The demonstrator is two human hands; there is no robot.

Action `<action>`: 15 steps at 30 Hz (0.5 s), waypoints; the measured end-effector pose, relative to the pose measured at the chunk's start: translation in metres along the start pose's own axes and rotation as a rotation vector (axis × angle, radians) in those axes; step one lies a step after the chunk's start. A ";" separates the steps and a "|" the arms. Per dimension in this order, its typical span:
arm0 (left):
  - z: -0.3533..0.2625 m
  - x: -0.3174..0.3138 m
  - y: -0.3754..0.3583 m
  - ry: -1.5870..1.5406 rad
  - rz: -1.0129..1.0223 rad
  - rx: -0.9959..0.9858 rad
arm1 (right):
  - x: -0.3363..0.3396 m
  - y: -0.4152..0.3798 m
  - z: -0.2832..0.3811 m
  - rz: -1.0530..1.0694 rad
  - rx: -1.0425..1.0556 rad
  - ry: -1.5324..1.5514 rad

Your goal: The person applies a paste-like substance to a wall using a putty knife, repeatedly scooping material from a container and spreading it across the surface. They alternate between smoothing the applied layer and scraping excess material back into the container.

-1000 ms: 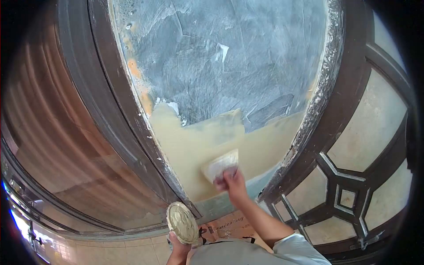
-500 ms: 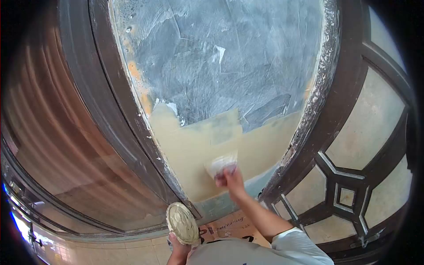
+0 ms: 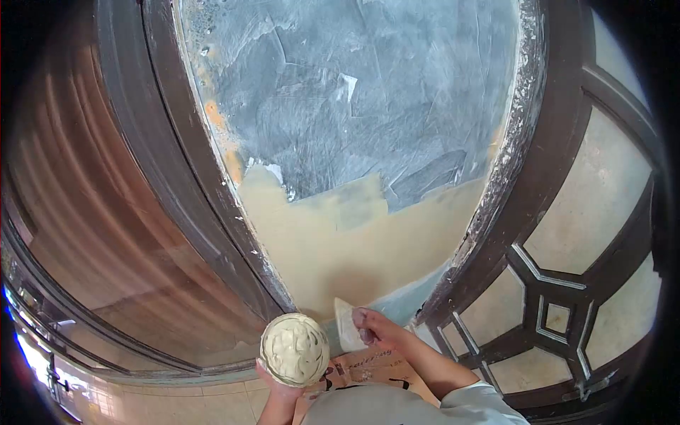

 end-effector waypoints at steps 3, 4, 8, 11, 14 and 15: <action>0.006 -0.013 0.004 -0.283 0.108 0.035 | -0.025 -0.001 0.005 0.145 -0.065 -0.162; 0.008 -0.015 0.004 -0.143 0.066 0.044 | -0.030 -0.001 0.004 0.145 -0.062 -0.161; 0.024 -0.009 0.002 -0.079 0.033 0.103 | -0.014 -0.001 0.009 0.012 -0.044 -0.111; 0.031 -0.001 -0.002 -0.156 0.043 0.120 | 0.024 0.002 0.018 -0.150 0.023 -0.154; 0.026 -0.017 0.000 -0.155 -0.010 0.089 | 0.040 -0.013 0.045 -0.344 0.166 -0.095; 0.022 -0.027 0.001 -0.156 0.005 0.068 | 0.039 -0.022 0.057 -0.351 0.203 -0.109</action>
Point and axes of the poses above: each hand's wrist, its own y-axis towards the middle knuckle, its own x-axis out of the back of the hand, z = x × y, the point moved 6 cm from there along y, towards the middle knuckle, and after that the axes turned 3 degrees about -y, right-handed, at the moved point
